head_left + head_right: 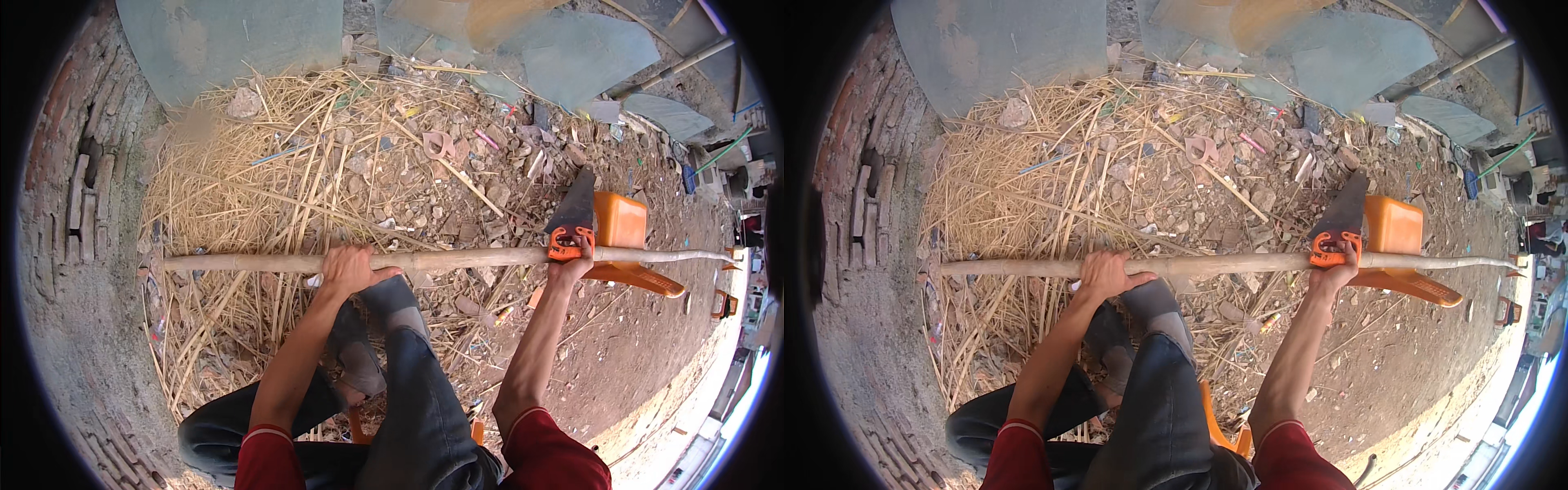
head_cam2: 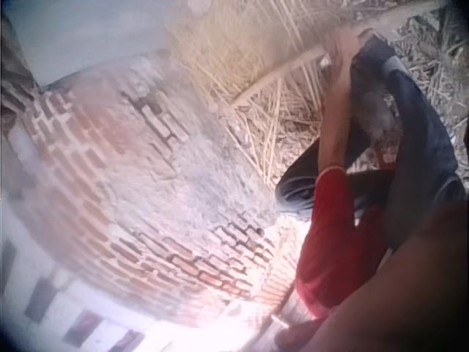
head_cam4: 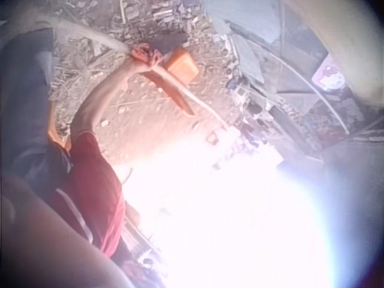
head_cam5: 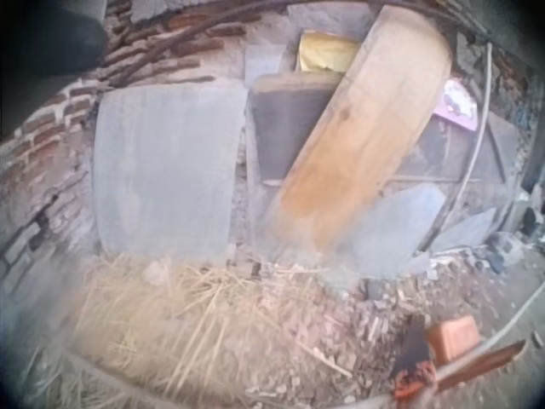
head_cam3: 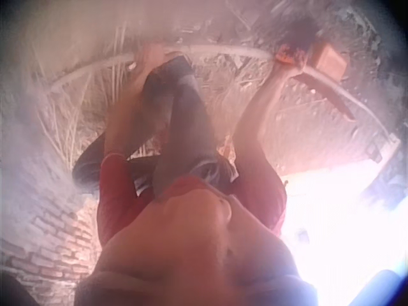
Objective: The person sits on a small orange stool and uses a hand saw to cut a long, thin wooden stick. They hold the stick with their left hand and saw with their right hand, making repetitive back-and-forth motions to cut through the wood.
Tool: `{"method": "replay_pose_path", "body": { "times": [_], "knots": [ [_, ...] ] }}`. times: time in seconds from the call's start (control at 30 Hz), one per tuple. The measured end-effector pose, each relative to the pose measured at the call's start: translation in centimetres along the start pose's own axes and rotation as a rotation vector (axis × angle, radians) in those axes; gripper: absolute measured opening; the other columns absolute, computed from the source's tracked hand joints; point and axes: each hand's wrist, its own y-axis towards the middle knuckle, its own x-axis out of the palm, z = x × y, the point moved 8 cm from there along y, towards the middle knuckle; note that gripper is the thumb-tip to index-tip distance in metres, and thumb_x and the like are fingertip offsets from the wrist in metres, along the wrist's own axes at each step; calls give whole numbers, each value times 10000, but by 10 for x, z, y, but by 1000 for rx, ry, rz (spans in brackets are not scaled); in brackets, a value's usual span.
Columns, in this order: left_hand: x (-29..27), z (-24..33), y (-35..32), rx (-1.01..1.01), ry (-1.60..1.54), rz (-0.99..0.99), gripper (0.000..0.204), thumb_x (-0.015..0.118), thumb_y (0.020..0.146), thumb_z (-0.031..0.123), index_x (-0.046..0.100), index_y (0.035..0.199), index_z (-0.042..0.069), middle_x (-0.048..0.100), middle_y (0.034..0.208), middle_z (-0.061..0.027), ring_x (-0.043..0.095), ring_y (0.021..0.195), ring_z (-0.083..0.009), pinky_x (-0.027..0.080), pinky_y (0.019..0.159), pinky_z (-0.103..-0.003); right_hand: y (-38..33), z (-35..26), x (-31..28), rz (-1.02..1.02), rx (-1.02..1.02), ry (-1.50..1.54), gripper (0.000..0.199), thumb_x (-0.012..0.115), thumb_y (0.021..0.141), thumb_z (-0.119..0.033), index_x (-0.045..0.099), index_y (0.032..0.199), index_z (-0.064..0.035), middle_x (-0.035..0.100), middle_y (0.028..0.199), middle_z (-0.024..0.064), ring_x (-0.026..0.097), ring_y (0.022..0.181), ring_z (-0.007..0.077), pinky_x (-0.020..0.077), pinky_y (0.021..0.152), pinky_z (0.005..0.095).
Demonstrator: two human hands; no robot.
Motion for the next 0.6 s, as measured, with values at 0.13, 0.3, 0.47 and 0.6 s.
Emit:
{"method": "replay_pose_path", "body": {
  "times": [0.13, 0.3, 0.47, 0.6],
  "knots": [
    [5, 21, 15, -22, -30, -22, 877, 671, 741, 885, 785, 944, 39, 755, 814, -225, 750, 799, -396, 578, 753, -510, 41, 0, -26, 60, 91, -107, 149, 614, 975, -156, 679, 1017, -28, 695, 1005, 81, 700, 945, 245, 594, 852, 411],
    [13, 14, 13, 10, 49, -14, 811, 698, 769, 833, 790, 959, 50, 752, 812, -218, 746, 835, -407, 565, 789, -523, -19, 1, -13, -32, 117, -177, 225, 607, 988, -138, 692, 1148, -5, 693, 1126, 72, 668, 1034, 209, 562, 914, 391],
    [5, 49, 10, 155, 55, 111, 848, 695, 784, 810, 742, 1167, 54, 766, 933, -198, 753, 874, -385, 578, 818, -524, -187, -61, -10, -228, -150, -725, 134, 629, 929, -25, 636, 1063, -22, 593, 1078, 62, 633, 917, 161, 538, 842, 326],
    [3, 112, 3, 393, -20, 382, 761, 696, 842, 730, 686, 1209, 64, 745, 1074, -178, 746, 977, -350, 577, 854, -501, -268, -53, -53, -469, -256, -815, 240, 627, 945, 29, 599, 1183, 22, 614, 1120, 112, 659, 964, 200, 562, 892, 324]
  ]
}}
